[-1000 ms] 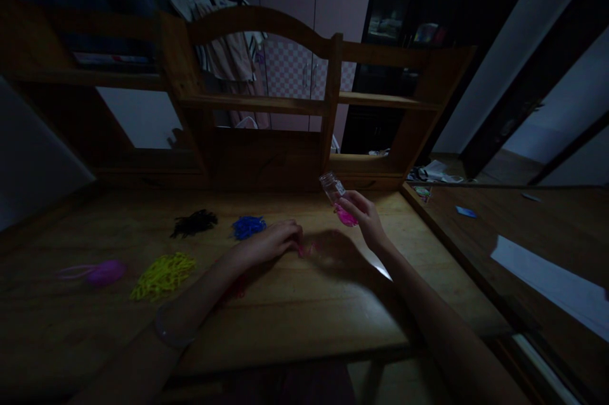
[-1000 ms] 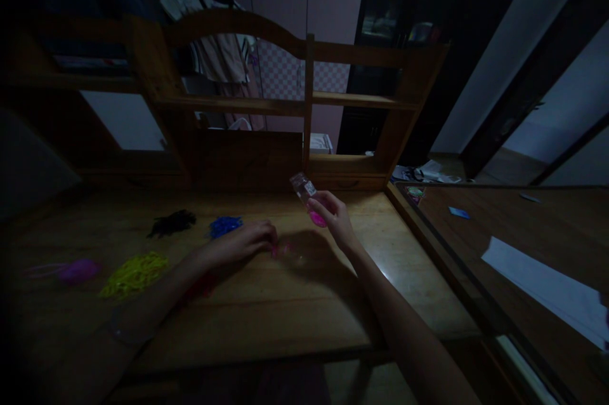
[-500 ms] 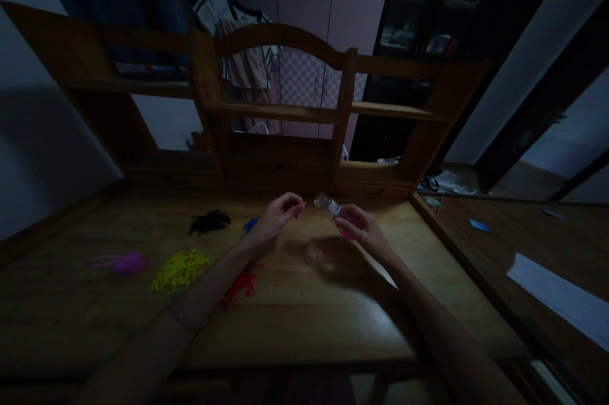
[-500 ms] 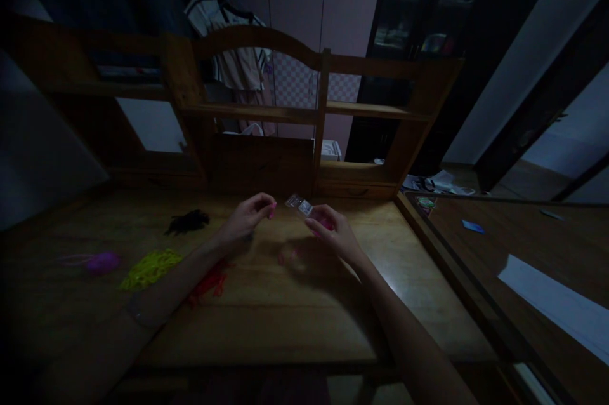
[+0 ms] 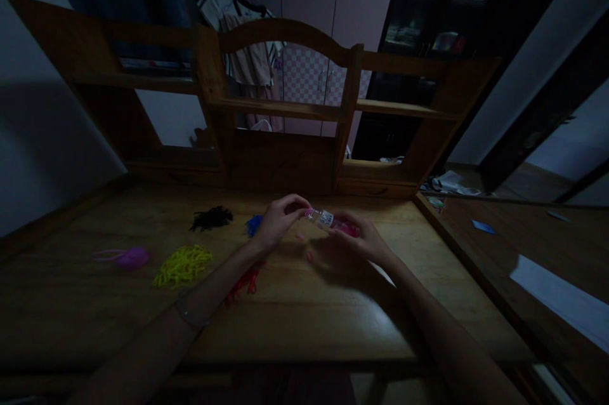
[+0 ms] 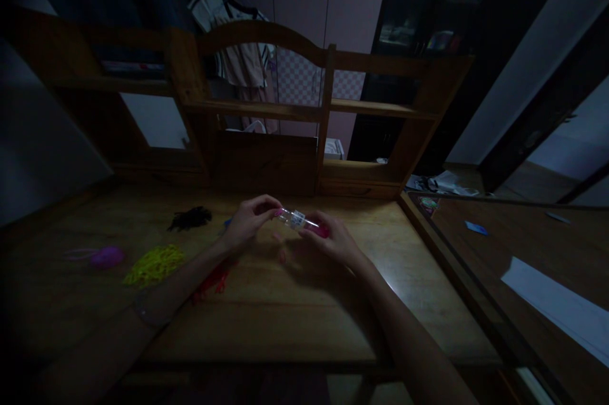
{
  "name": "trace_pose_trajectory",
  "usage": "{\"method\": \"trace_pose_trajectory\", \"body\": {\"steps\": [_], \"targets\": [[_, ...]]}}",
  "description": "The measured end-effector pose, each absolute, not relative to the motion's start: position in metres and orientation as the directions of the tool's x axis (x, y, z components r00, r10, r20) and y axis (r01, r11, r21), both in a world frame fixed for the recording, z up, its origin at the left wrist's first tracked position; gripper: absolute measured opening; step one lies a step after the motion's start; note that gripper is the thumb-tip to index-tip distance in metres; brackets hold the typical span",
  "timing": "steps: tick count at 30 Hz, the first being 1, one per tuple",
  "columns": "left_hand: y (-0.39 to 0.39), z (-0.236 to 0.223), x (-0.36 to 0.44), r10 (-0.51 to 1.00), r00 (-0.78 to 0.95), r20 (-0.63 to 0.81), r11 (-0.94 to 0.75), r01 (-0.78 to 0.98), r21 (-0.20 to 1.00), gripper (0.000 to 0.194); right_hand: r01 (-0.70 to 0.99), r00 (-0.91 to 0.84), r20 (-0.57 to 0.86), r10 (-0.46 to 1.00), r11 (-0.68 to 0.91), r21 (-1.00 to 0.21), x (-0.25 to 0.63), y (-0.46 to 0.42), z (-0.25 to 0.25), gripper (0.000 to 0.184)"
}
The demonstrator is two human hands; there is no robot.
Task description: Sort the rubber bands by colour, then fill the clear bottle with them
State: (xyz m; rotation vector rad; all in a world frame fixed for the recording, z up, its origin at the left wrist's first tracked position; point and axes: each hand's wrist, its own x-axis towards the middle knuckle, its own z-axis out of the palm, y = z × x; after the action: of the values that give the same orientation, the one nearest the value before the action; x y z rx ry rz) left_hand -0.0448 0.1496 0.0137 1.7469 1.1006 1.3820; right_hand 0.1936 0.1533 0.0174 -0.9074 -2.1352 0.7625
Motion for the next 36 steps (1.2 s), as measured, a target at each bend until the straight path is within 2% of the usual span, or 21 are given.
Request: {"method": "trace_pose_trajectory", "body": {"steps": [6, 14, 21, 27, 29, 32, 34, 36], "targets": [[0.146, 0.013, -0.042, 0.895, 0.047, 0.444, -0.443, 0.212, 0.871, 0.019, 0.396, -0.544, 0.338, 0.768, 0.59, -0.704, 0.194, 0.152, 0.017, 0.036], [0.138, 0.019, -0.037, 0.872, 0.123, 0.474, -0.49, 0.24, 0.838, 0.012, 0.365, -0.521, 0.334, 0.786, 0.559, -0.745, 0.193, 0.151, 0.019, 0.037], [0.14, 0.024, -0.043, 0.777, 0.074, 0.625, -0.576, 0.483, 0.659, 0.015, 0.317, -0.527, 0.319, 0.788, 0.531, -0.786, 0.194, 0.151, 0.022, 0.035], [0.142, 0.026, -0.047, 0.704, 0.053, 0.709, -0.625, 0.522, 0.581, 0.017, 0.277, -0.53, 0.282, 0.8, 0.478, -0.834, 0.193, 0.152, 0.02, 0.034], [0.141, 0.027, -0.047, 0.69, 0.021, 0.724, -0.62, 0.534, 0.575, 0.017, 0.212, -0.527, 0.252, 0.812, 0.412, -0.886, 0.192, 0.153, 0.017, 0.034], [0.14, 0.03, -0.048, 0.662, -0.066, 0.747, -0.602, 0.547, 0.582, 0.017, -0.008, -0.478, 0.238, 0.845, 0.267, -0.964, 0.193, 0.16, 0.016, 0.033], [0.141, 0.031, -0.049, 0.656, -0.102, 0.748, -0.588, 0.553, 0.591, 0.019, -0.192, -0.391, 0.264, 0.882, 0.203, -0.96, 0.198, 0.166, 0.018, 0.033], [0.143, 0.028, -0.05, 0.684, -0.084, 0.725, -0.566, 0.565, 0.6, 0.021, -0.287, -0.297, 0.293, 0.909, 0.208, -0.935, 0.206, 0.174, 0.021, 0.036]]}}
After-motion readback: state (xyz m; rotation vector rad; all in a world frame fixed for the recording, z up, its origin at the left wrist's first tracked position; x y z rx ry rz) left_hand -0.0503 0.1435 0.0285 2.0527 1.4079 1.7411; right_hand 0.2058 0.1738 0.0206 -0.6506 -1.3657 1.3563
